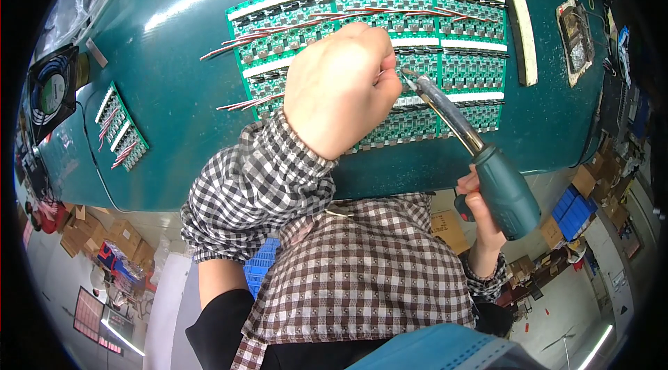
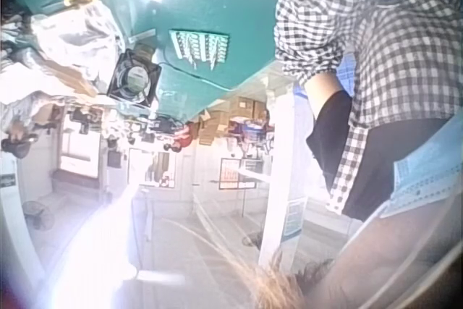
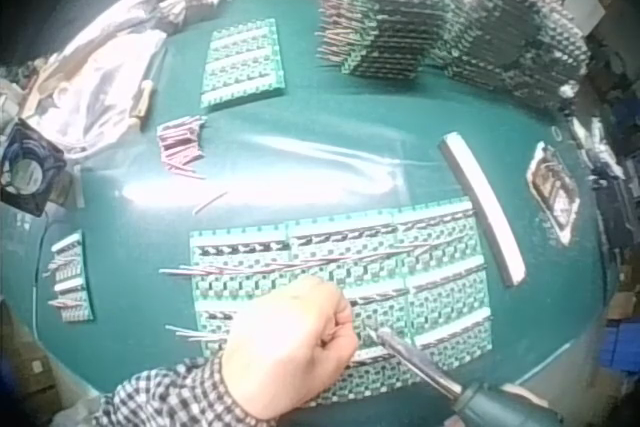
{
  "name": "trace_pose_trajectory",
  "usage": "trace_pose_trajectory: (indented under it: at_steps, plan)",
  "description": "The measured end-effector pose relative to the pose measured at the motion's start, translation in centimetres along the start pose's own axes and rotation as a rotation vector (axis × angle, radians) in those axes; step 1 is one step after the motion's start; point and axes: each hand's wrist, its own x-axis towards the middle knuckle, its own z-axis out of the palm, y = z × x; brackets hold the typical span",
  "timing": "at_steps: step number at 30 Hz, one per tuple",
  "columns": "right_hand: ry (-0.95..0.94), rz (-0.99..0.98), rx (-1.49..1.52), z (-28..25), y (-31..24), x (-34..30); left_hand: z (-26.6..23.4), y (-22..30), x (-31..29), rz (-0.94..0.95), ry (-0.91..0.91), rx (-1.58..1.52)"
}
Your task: The person solders wires onto circuit boards, positioning wire pieces onto the boards by hand and soldering them with a soldering iron.
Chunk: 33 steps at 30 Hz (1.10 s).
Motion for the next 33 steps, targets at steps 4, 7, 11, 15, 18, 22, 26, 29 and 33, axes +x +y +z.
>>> trace_pose_trajectory:
  at_steps: [4, 7, 11, 15, 18, 22, 26, 29, 33]
  plan:
    - [-0.012, -0.094, -0.045, -0.26, 0.30, 0.11, -0.02, -0.02, 0.01, 0.008, 0.006, -0.006]
    - [0.006, -0.079, -0.025, -0.23, 0.16, 0.02, -0.01, 0.05, 0.04, 0.004, 0.004, -0.005]
    - [0.013, -0.057, -0.035, -0.16, 0.02, -0.01, -0.03, 0.04, 0.02, 0.002, 0.003, -0.008]
    - [0.014, -0.047, -0.007, -0.32, 0.23, -0.08, 0.01, 0.09, 0.02, 0.003, 0.008, 0.006]
    - [0.018, -0.041, 0.009, -0.36, 0.18, -0.14, -0.10, 0.20, 0.02, 0.003, 0.008, 0.015]
    - [0.026, -0.060, 0.010, -0.60, 0.62, -0.27, 0.20, 0.25, -0.42, 0.004, 0.020, 0.055]
    - [0.037, -0.066, 0.035, -0.74, 0.70, -0.35, 0.38, 0.49, -0.72, 0.041, 0.045, 0.124]
    - [0.004, -0.067, 0.022, -0.94, 0.86, -0.39, 0.45, 0.57, -0.76, 0.016, 0.044, 0.065]
    - [0.024, -0.043, 0.057, -0.72, 0.81, -0.38, 0.63, 0.49, -0.79, 0.016, 0.065, 0.027]
